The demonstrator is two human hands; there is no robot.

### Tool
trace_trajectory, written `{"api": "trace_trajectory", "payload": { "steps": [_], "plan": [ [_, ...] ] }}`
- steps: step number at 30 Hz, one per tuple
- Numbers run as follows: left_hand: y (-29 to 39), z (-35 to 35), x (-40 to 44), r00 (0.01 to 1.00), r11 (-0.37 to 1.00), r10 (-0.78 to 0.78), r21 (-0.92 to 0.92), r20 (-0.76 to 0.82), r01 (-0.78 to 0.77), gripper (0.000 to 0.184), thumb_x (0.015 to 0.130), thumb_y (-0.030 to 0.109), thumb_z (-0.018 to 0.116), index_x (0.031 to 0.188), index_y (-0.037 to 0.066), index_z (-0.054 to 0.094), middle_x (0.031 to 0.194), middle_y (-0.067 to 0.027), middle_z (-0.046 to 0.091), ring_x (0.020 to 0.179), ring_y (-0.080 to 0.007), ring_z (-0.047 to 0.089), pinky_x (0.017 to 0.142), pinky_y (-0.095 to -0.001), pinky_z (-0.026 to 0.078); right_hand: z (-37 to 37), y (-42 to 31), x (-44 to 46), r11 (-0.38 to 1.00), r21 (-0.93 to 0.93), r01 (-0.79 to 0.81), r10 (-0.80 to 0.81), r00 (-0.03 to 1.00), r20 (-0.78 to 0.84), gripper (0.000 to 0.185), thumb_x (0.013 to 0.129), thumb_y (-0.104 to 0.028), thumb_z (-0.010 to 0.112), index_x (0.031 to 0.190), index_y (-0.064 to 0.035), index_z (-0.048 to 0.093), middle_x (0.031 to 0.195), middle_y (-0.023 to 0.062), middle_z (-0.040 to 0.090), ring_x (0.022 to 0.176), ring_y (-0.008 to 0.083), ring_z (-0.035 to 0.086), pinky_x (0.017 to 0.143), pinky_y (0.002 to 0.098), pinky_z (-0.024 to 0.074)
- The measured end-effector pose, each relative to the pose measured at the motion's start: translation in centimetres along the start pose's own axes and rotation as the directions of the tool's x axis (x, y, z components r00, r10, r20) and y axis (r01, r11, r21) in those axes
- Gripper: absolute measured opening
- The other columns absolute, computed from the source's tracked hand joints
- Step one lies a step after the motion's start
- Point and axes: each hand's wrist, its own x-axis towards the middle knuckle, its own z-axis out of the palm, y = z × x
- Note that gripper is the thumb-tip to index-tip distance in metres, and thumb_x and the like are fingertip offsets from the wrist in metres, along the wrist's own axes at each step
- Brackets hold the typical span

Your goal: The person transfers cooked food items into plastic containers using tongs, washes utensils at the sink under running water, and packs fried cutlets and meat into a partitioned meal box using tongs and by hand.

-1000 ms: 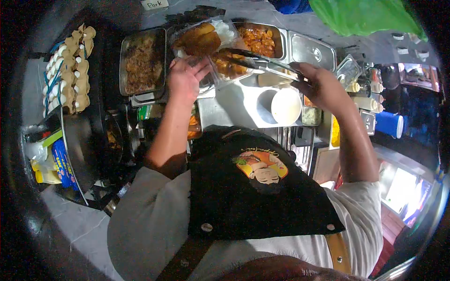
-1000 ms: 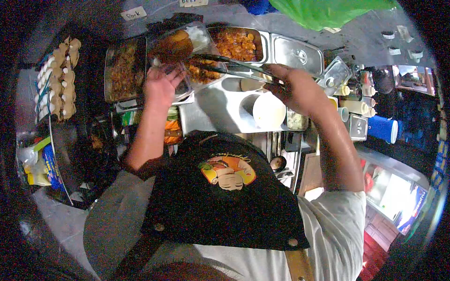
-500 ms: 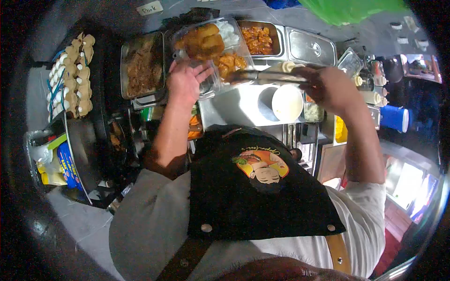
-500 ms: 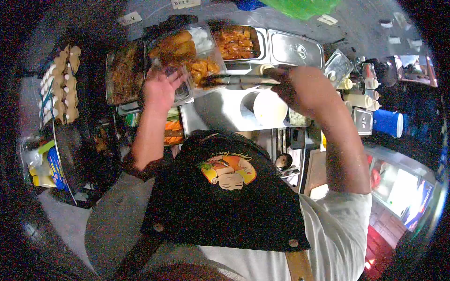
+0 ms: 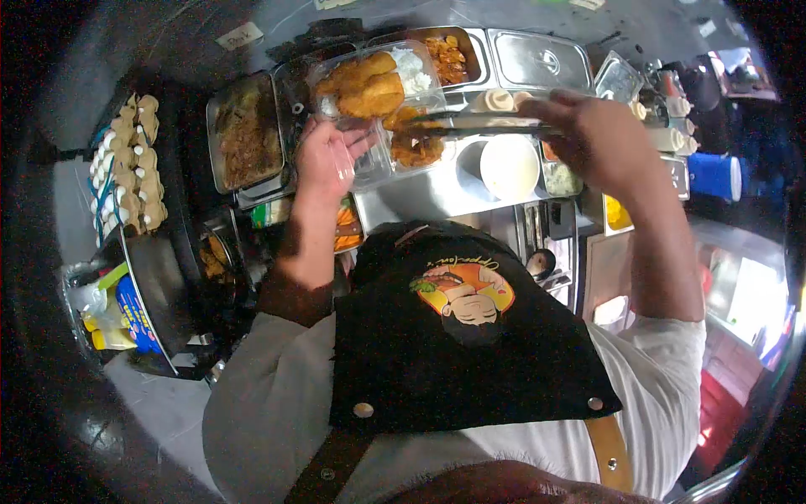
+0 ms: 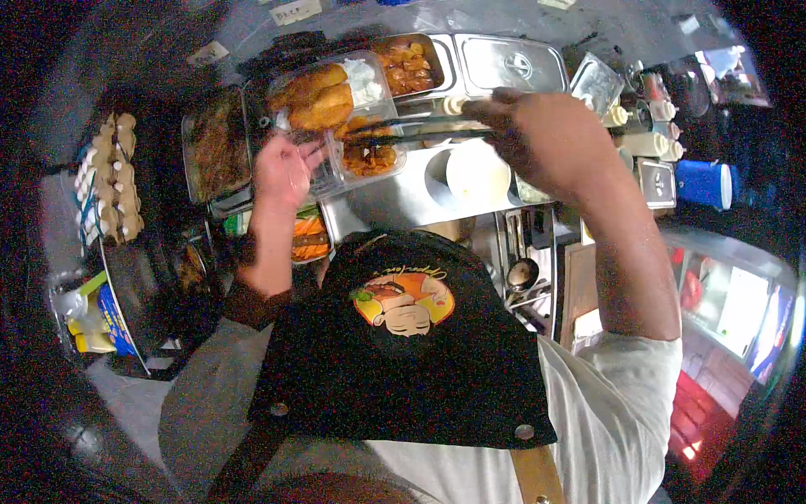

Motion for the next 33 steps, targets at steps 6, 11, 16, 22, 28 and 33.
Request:
{"api": "trace_trajectory", "payload": {
  "steps": [6, 11, 16, 22, 28, 33],
  "plan": [
    [-0.8, 2.8, -0.9, 0.998, 0.997, -0.036, 0.067, 0.055, 0.032, 0.022, 0.085, 0.000, 0.047, 0.104, 0.009, 0.055, 0.128, -0.0212, 0.067, 0.115, -0.0471, 0.069, 0.095, -0.0674, 0.058, 0.9, 2.4, -3.9, 0.997, 0.037, -0.071, 0.070, 0.997, 0.032, 0.038, 0.096, -0.020, 0.064, 0.134, -0.0190, 0.070, 0.111, 0.0151, 0.075, 0.092, 0.0399, 0.073, 0.078, 0.0530, 0.0590],
    [-2.1, 2.8, -1.0, 0.994, 0.995, -0.101, 0.022, 0.046, 0.100, 0.028, 0.086, 0.003, 0.048, 0.112, 0.008, 0.056, 0.131, -0.0225, 0.065, 0.117, -0.0480, 0.068, 0.097, -0.0688, 0.056, 1.1, 1.0, -6.9, 0.987, 0.093, -0.128, 0.116, 0.985, 0.129, 0.036, 0.093, -0.016, 0.068, 0.128, -0.0157, 0.071, 0.121, 0.0139, 0.073, 0.098, 0.0407, 0.072, 0.083, 0.0510, 0.0595],
    [-3.0, 1.3, -3.5, 0.986, 0.987, -0.107, -0.108, 0.130, 0.121, 0.059, 0.085, 0.009, 0.051, 0.144, 0.013, 0.054, 0.141, -0.0158, 0.063, 0.123, -0.0455, 0.065, 0.099, -0.0653, 0.057, 1.4, 0.0, -7.4, 0.889, 0.357, -0.289, 0.232, 0.953, 0.193, 0.040, 0.093, -0.015, 0.074, 0.133, -0.0155, 0.071, 0.114, 0.0206, 0.073, 0.103, 0.0421, 0.072, 0.090, 0.0477, 0.0576],
    [-2.8, -6.8, -9.0, 0.996, 0.986, -0.064, -0.158, -0.056, 0.055, 0.061, 0.085, 0.014, 0.058, 0.146, 0.011, 0.052, 0.142, -0.0186, 0.063, 0.126, -0.0420, 0.063, 0.098, -0.0625, 0.058, 1.1, -1.2, -0.7, 0.807, 0.590, -0.041, 0.011, 0.998, 0.054, 0.044, 0.093, -0.004, 0.075, 0.136, -0.0032, 0.066, 0.112, 0.0185, 0.072, 0.102, 0.0318, 0.070, 0.093, 0.0396, 0.0541],
    [-1.1, -13.2, -16.8, 0.993, 0.969, 0.088, -0.223, -0.084, -0.105, 0.061, 0.085, 0.018, 0.061, 0.145, 0.008, 0.052, 0.151, -0.0166, 0.057, 0.138, -0.0399, 0.056, 0.104, -0.0663, 0.052, 8.2, -8.0, 18.8, 0.973, 0.192, 0.132, -0.152, 0.984, 0.094, 0.055, 0.101, -0.024, 0.072, 0.151, -0.0064, 0.056, 0.144, 0.0208, 0.065, 0.124, 0.0313, 0.068, 0.106, 0.0409, 0.0526],
    [-1.0, -16.9, -21.1, 0.973, 0.937, 0.225, -0.263, -0.051, -0.230, 0.058, 0.092, 0.024, 0.058, 0.148, 0.012, 0.054, 0.163, -0.0131, 0.048, 0.149, -0.0377, 0.045, 0.111, -0.0678, 0.045, 11.6, -17.3, 27.5, 0.832, 0.498, 0.246, -0.339, 0.935, 0.103, 0.056, 0.098, -0.034, 0.071, 0.148, -0.0128, 0.059, 0.136, 0.0215, 0.068, 0.119, 0.0391, 0.068, 0.099, 0.0477, 0.0554]
  ]
}}
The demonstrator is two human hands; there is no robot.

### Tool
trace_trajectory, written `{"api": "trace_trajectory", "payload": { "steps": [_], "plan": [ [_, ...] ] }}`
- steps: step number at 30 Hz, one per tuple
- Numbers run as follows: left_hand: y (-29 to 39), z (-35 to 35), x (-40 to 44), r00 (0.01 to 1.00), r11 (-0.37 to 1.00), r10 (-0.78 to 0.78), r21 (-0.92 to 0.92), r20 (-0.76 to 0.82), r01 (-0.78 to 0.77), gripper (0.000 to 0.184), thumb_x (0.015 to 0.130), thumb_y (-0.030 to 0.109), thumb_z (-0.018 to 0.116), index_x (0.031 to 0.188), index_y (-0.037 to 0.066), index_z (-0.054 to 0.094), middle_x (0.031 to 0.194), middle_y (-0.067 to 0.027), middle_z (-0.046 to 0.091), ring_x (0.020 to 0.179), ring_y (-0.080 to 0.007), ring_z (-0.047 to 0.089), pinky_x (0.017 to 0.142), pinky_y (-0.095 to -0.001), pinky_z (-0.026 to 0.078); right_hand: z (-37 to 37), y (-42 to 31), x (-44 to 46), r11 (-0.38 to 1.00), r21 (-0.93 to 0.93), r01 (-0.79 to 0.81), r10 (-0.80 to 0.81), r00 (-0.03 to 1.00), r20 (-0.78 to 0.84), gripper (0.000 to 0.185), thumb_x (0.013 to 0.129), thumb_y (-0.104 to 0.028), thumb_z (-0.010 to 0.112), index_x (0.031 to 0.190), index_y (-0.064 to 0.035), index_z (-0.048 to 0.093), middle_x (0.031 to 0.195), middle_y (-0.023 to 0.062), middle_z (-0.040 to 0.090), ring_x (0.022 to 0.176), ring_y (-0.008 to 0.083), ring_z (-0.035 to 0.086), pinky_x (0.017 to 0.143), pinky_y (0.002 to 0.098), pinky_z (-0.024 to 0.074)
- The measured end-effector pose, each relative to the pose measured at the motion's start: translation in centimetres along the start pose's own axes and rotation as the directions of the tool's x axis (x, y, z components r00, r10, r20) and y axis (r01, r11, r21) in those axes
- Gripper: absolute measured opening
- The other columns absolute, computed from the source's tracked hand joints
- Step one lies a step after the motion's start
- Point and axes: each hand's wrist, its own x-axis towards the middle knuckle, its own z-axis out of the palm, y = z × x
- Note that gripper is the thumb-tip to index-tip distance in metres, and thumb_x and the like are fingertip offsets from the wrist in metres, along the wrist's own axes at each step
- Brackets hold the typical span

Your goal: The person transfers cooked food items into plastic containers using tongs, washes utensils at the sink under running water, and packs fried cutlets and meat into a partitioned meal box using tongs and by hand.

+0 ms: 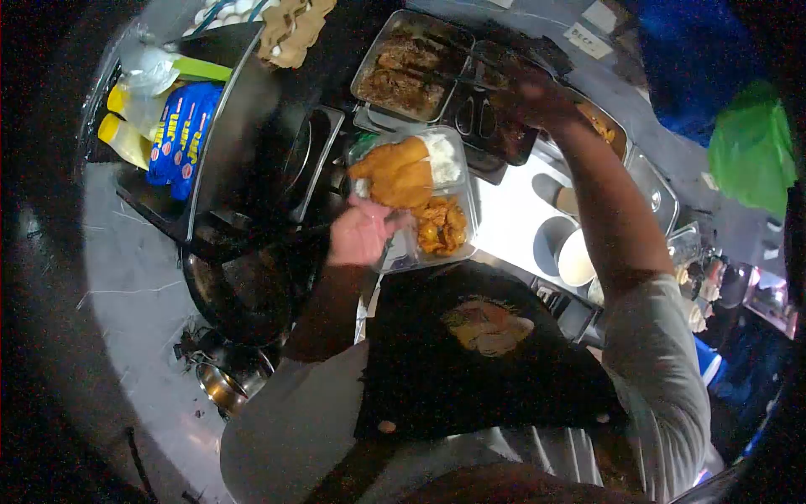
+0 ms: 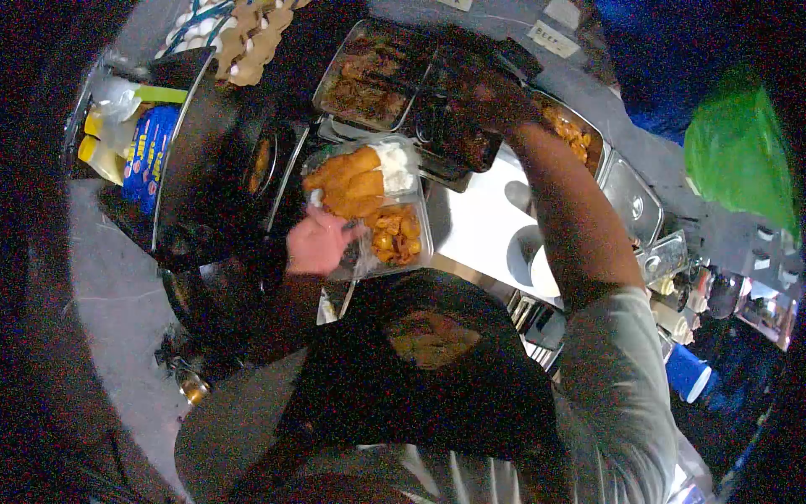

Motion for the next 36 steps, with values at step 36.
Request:
{"api": "trace_trajectory", "payload": {
  "steps": [36],
  "plan": [
    [1.3, -1.4, 5.9, 0.930, 0.925, 0.283, -0.191, -0.235, -0.330, 0.047, 0.083, 0.015, 0.060, 0.130, 0.009, 0.061, 0.136, -0.0127, 0.063, 0.134, -0.0377, 0.055, 0.115, -0.0674, 0.041, -0.3, 1.0, 3.5, 0.939, -0.244, 0.243, -0.240, 0.970, 0.044, 0.043, 0.098, -0.027, 0.069, 0.135, -0.0064, 0.064, 0.125, 0.0237, 0.071, 0.114, 0.0418, 0.069, 0.096, 0.0514, 0.0540]
  ]
}}
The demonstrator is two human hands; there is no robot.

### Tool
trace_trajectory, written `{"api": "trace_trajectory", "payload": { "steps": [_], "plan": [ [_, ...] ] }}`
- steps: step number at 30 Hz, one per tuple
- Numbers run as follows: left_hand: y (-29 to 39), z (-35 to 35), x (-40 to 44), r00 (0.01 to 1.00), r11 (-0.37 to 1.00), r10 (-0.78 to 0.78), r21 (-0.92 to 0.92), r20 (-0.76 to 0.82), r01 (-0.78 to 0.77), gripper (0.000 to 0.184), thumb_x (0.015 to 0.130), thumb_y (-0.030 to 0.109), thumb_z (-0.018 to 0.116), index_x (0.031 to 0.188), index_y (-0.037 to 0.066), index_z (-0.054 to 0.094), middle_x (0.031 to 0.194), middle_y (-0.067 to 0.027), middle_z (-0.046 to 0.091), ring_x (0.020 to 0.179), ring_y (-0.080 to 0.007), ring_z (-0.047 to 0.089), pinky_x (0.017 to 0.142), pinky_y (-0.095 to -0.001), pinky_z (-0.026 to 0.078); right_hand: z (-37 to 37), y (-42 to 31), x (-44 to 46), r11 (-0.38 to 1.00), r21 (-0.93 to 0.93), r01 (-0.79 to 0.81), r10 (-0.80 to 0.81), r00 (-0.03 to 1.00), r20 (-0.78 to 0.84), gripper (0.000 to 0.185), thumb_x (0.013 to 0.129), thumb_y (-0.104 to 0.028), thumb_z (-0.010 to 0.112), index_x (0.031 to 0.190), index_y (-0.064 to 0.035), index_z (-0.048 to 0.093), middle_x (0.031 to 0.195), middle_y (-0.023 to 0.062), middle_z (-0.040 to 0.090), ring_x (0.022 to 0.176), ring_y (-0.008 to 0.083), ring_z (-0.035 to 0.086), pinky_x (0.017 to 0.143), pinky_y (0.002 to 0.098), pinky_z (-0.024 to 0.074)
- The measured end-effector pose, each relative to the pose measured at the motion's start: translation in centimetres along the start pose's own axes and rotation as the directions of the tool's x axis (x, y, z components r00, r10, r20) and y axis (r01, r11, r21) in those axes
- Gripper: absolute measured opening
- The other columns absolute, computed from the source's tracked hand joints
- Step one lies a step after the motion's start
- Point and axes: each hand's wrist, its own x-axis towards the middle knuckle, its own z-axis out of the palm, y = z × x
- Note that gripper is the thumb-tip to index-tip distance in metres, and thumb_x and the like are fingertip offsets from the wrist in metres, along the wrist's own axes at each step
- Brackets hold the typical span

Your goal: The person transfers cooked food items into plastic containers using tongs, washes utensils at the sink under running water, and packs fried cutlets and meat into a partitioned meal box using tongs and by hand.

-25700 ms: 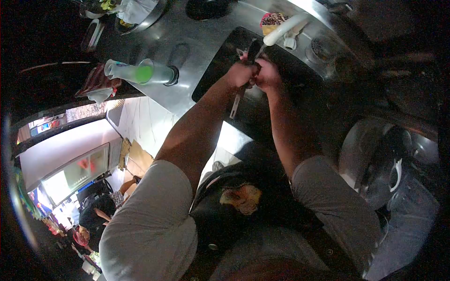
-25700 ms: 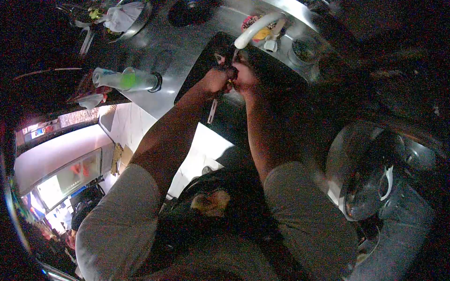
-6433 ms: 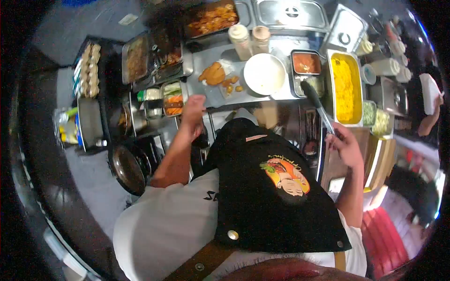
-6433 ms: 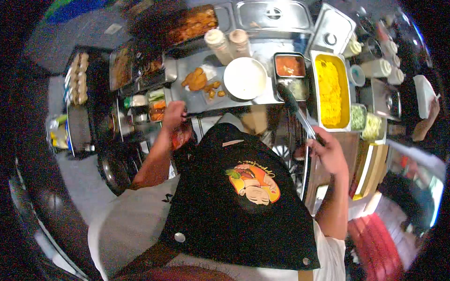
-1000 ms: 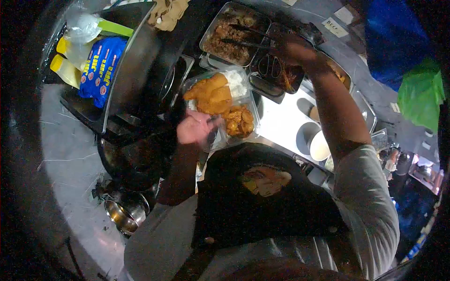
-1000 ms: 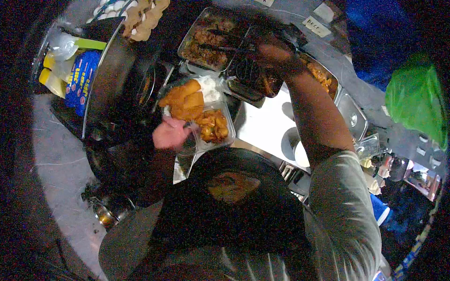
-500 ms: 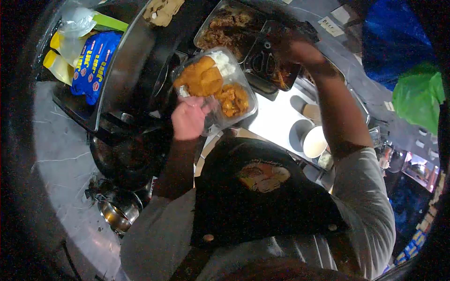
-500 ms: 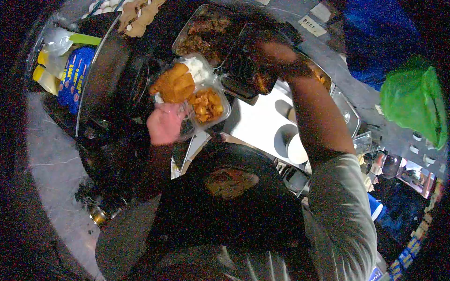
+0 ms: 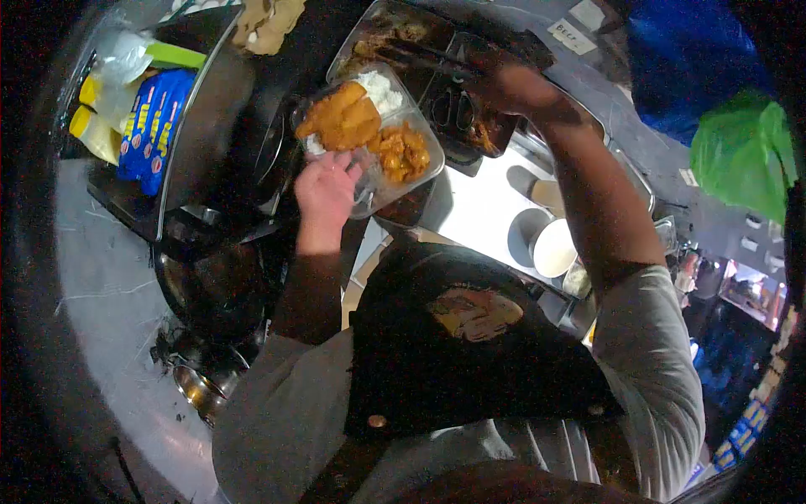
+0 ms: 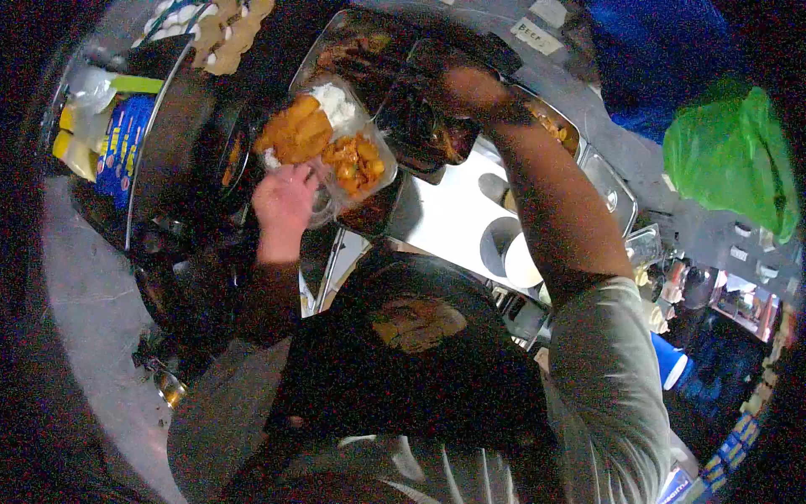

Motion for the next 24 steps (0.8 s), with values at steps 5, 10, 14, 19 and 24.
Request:
{"api": "trace_trajectory", "payload": {
  "steps": [5, 10, 14, 19, 24],
  "plan": [
    [-0.3, -2.3, -2.4, 0.992, 0.976, -0.123, 0.178, -0.033, 0.127, 0.013, 0.085, 0.011, 0.058, 0.096, 0.010, 0.063, 0.134, -0.0183, 0.066, 0.134, -0.0428, 0.056, 0.111, -0.0725, 0.043, 0.8, 0.5, -1.7, 0.973, 0.183, -0.140, 0.119, 0.985, 0.121, 0.050, 0.100, -0.032, 0.068, 0.142, -0.0063, 0.058, 0.129, 0.0237, 0.069, 0.117, 0.0444, 0.067, 0.099, 0.0529, 0.0526],
    [-6.0, -1.4, -4.9, 0.893, 0.914, -0.405, 0.099, 0.198, 0.393, 0.026, 0.086, 0.005, 0.057, 0.110, 0.009, 0.065, 0.139, -0.0214, 0.063, 0.142, -0.0421, 0.054, 0.109, -0.0722, 0.047, 2.9, 5.5, -2.7, 0.977, -0.128, 0.170, -0.205, 0.913, -0.352, 0.071, 0.092, -0.039, 0.077, 0.154, -0.0139, 0.054, 0.145, 0.0222, 0.063, 0.128, 0.0342, 0.064, 0.109, 0.0463, 0.0486],
    [-12.6, 1.2, -6.4, 0.875, 0.821, -0.484, 0.344, -0.005, 0.456, 0.023, 0.088, 0.003, 0.057, 0.104, 0.017, 0.065, 0.132, -0.0152, 0.067, 0.130, -0.0412, 0.061, 0.106, -0.0686, 0.049, -4.1, 0.6, -5.5, 0.987, 0.061, -0.151, 0.146, 0.987, 0.071, 0.058, 0.093, -0.040, 0.073, 0.143, -0.0115, 0.065, 0.127, 0.0211, 0.073, 0.114, 0.0366, 0.071, 0.099, 0.0465, 0.0547],
    [-20.1, 0.6, -6.0, 0.837, 0.678, -0.541, 0.544, -0.085, 0.494, 0.027, 0.086, 0.005, 0.059, 0.113, 0.007, 0.057, 0.111, -0.0106, 0.068, 0.107, -0.0332, 0.068, 0.093, -0.0523, 0.059, -4.5, -0.9, -7.8, 0.930, -0.159, -0.330, 0.349, 0.930, 0.114, 0.053, 0.088, -0.046, 0.074, 0.128, -0.0094, 0.074, 0.117, 0.0230, 0.076, 0.107, 0.0402, 0.073, 0.092, 0.0478, 0.0569],
    [-30.9, -13.2, -2.4, 0.826, 0.610, -0.512, 0.576, -0.236, 0.543, 0.048, 0.088, 0.011, 0.067, 0.134, 0.004, 0.055, 0.110, -0.0085, 0.064, 0.091, -0.0230, 0.064, 0.083, -0.0439, 0.061, -2.6, 1.0, -8.2, 0.961, -0.048, -0.272, 0.275, 0.959, 0.073, 0.053, 0.092, -0.051, 0.070, 0.121, -0.0070, 0.076, 0.117, 0.0232, 0.076, 0.105, 0.0408, 0.073, 0.089, 0.0486, 0.0561]
  ]
}}
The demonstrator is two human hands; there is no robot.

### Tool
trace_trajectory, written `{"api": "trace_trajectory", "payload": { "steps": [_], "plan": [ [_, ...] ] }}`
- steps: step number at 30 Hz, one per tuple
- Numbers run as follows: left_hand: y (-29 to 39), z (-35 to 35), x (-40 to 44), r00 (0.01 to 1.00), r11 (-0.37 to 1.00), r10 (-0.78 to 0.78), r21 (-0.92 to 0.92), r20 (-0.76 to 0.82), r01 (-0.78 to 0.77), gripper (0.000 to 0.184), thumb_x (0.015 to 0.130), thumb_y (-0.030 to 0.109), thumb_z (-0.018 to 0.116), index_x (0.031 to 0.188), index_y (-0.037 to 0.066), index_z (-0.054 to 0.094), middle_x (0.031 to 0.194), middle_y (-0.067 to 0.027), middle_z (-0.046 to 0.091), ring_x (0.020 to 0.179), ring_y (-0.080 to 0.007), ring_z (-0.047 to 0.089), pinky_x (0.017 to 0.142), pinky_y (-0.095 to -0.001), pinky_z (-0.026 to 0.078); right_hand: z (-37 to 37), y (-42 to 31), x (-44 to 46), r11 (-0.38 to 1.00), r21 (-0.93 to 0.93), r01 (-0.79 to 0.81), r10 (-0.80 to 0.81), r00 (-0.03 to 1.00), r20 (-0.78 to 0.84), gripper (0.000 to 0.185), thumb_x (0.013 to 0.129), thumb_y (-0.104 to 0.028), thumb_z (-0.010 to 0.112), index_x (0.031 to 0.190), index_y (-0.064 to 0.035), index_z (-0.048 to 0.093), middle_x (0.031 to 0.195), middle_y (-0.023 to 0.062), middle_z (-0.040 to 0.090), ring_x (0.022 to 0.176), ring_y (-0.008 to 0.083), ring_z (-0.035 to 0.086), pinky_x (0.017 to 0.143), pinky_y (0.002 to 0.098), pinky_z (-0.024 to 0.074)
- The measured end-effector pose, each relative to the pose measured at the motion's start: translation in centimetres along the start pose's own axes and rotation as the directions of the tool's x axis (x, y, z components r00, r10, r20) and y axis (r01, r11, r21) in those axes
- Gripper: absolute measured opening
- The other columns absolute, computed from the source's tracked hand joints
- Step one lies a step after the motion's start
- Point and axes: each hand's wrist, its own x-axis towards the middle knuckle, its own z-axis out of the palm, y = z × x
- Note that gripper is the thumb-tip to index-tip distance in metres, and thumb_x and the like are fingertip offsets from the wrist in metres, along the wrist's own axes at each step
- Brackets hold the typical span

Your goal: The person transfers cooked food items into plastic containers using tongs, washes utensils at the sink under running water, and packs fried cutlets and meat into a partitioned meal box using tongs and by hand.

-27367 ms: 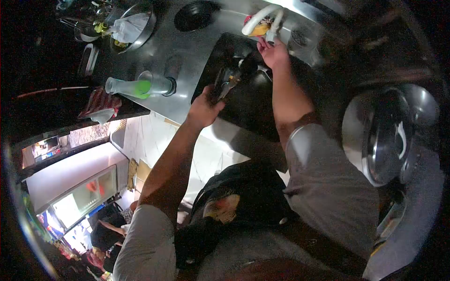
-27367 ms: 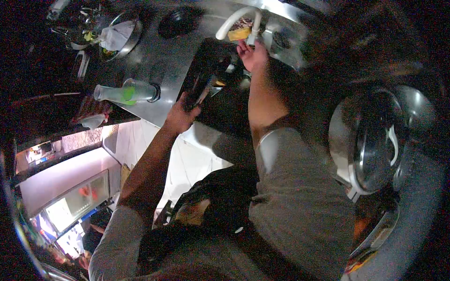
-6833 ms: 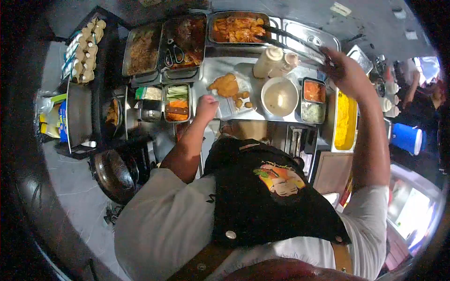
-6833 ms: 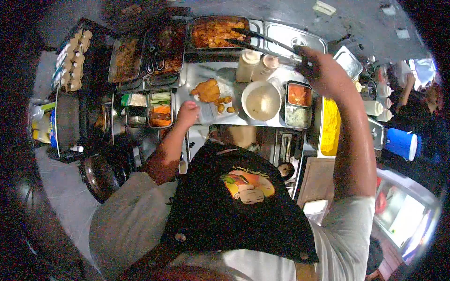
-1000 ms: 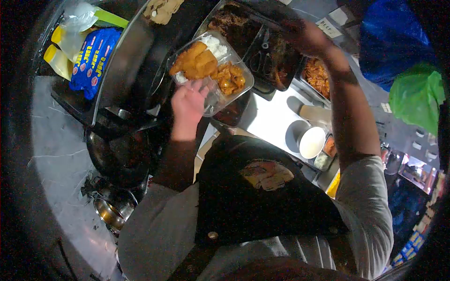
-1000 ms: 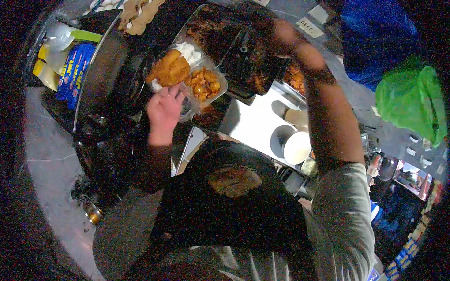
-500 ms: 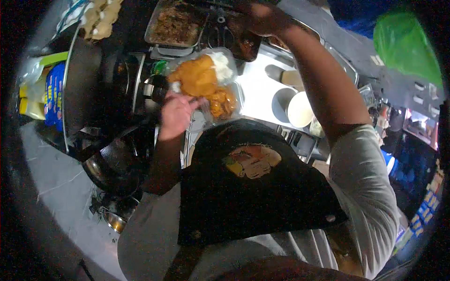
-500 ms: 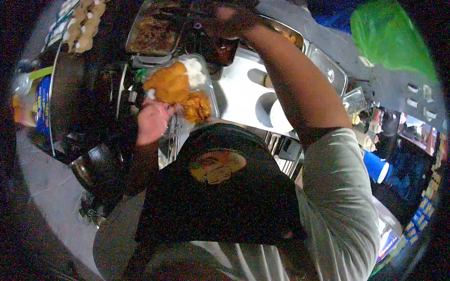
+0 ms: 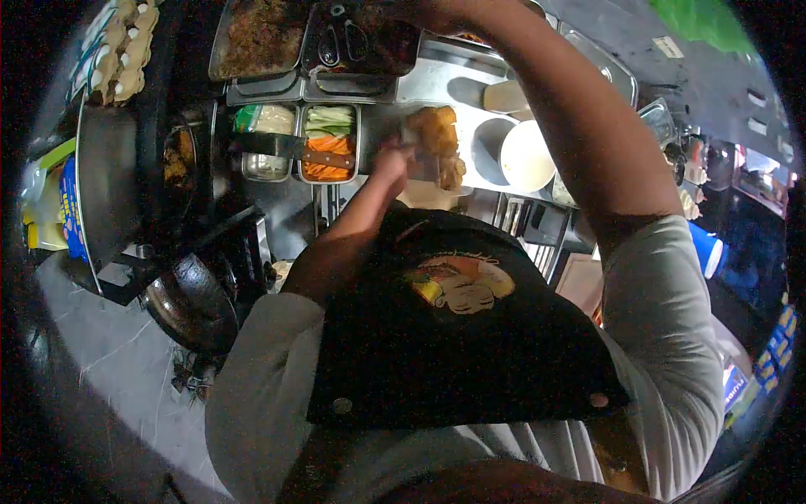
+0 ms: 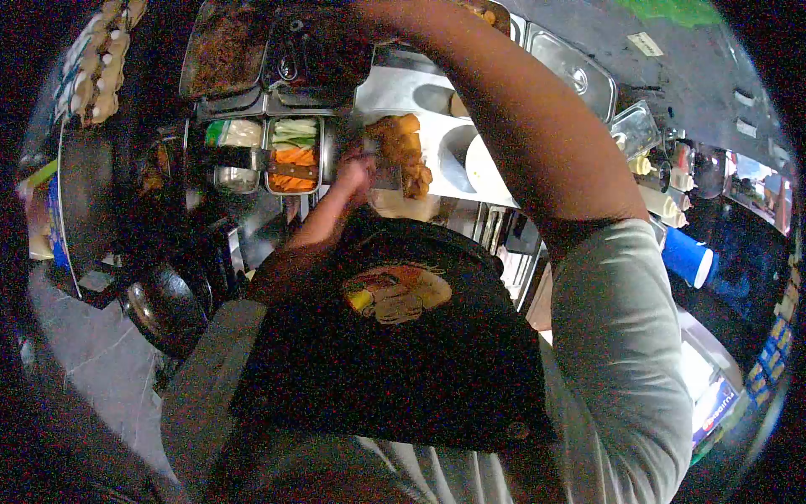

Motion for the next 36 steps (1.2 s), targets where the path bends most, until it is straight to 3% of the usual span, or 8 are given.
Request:
{"api": "trace_trajectory", "payload": {
  "steps": [4, 7, 11, 15, 19, 26, 29, 36],
  "plan": [
    [-4.1, -3.9, 5.4, 0.994, 0.837, 0.106, 0.538, 0.017, -0.099, 0.067, 0.089, 0.020, 0.076, 0.147, 0.004, 0.047, 0.134, -0.0171, 0.058, 0.116, -0.0325, 0.061, 0.102, -0.0450, 0.054, -0.5, -0.8, -0.9, 0.995, 0.055, -0.085, 0.081, 0.994, 0.071, 0.059, 0.100, -0.059, 0.060, 0.122, -0.0062, 0.075, 0.117, 0.0232, 0.075, 0.104, 0.0422, 0.072, 0.089, 0.0501, 0.0551],
    [4.4, 2.3, -3.1, 0.909, 0.357, 0.403, 0.897, 0.102, -0.259, 0.083, 0.087, 0.027, 0.079, 0.156, 0.005, 0.038, 0.152, -0.0210, 0.047, 0.141, -0.0373, 0.045, 0.117, -0.0466, 0.043, -1.2, -1.2, -0.8, 0.994, 0.050, -0.096, 0.089, 0.987, 0.132, 0.064, 0.103, -0.062, 0.055, 0.128, -0.0056, 0.073, 0.125, 0.0242, 0.073, 0.111, 0.0433, 0.069, 0.094, 0.0507, 0.0530],
    [9.1, 6.1, -6.7, 0.812, -0.181, 0.461, 0.934, 0.358, -0.309, 0.094, 0.085, 0.032, 0.080, 0.163, 0.009, 0.033, 0.163, -0.0180, 0.042, 0.156, -0.0379, 0.033, 0.124, -0.0506, 0.036, -0.1, 0.7, -0.6, 0.999, 0.037, -0.014, 0.014, 1.000, 0.005, 0.067, 0.103, -0.063, 0.055, 0.134, -0.0049, 0.069, 0.135, 0.0251, 0.068, 0.122, 0.0443, 0.065, 0.102, 0.0507, 0.0498],
    [11.8, 8.5, -4.3, 0.857, -0.604, 0.189, 0.745, 0.479, -0.284, 0.099, 0.078, 0.044, 0.085, 0.159, 0.011, 0.038, 0.158, -0.0177, 0.049, 0.149, -0.0422, 0.041, 0.125, -0.0528, 0.034, -1.5, 0.0, -1.3, 1.000, 0.009, 0.029, -0.029, 1.000, 0.006, 0.070, 0.102, -0.064, 0.056, 0.140, -0.0052, 0.066, 0.139, 0.0259, 0.066, 0.124, 0.0451, 0.064, 0.105, 0.0512, 0.0493],
    [11.1, 7.3, -0.5, 0.877, -0.513, 0.167, 0.799, 0.451, -0.314, 0.051, 0.086, 0.045, 0.073, 0.127, 0.015, 0.072, 0.137, -0.0113, 0.068, 0.139, -0.0344, 0.055, 0.120, -0.0509, 0.042, 0.0, 1.1, 0.0, 0.999, 0.039, 0.019, -0.017, 0.998, -0.057, 0.061, 0.102, -0.052, 0.061, 0.144, -0.0079, 0.061, 0.138, 0.0251, 0.066, 0.123, 0.0448, 0.064, 0.104, 0.0515, 0.0508],
    [12.8, 6.6, -0.5, 0.698, -0.260, 0.006, 0.675, 0.716, -0.691, 0.039, 0.100, 0.019, 0.049, 0.129, 0.015, 0.076, 0.143, -0.0159, 0.067, 0.132, -0.0319, 0.063, 0.114, -0.0424, 0.049, 2.6, 0.4, 3.8, 0.997, 0.019, 0.072, -0.072, 0.997, 0.034, 0.058, 0.104, -0.051, 0.058, 0.150, -0.0154, 0.056, 0.138, 0.0219, 0.067, 0.128, 0.0432, 0.063, 0.107, 0.0527, 0.0517],
    [13.9, 6.5, -1.6, 0.521, -0.234, 0.162, 0.545, 0.838, -0.805, 0.039, 0.093, 0.016, 0.057, 0.127, 0.015, 0.076, 0.141, -0.0152, 0.068, 0.128, -0.0299, 0.066, 0.109, -0.0420, 0.053, 2.4, -3.4, 4.5, 0.997, -0.078, -0.012, 0.015, 0.999, 0.034, 0.053, 0.102, -0.046, 0.063, 0.147, -0.0185, 0.059, 0.135, 0.0230, 0.068, 0.124, 0.0430, 0.066, 0.105, 0.0525, 0.0529],
    [15.9, 7.9, -4.9, 0.560, -0.140, 0.375, 0.642, 0.739, -0.754, 0.016, 0.093, 0.019, 0.071, 0.101, 0.007, 0.065, 0.088, -0.0139, 0.065, 0.087, -0.0351, 0.070, 0.075, -0.0506, 0.056, 8.7, 1.0, 9.8, 0.965, 0.015, 0.261, -0.255, 0.953, -0.164, 0.047, 0.100, -0.038, 0.068, 0.142, -0.0174, 0.063, 0.123, 0.0218, 0.072, 0.114, 0.0426, 0.070, 0.100, 0.0522, 0.0550]
  ]
}}
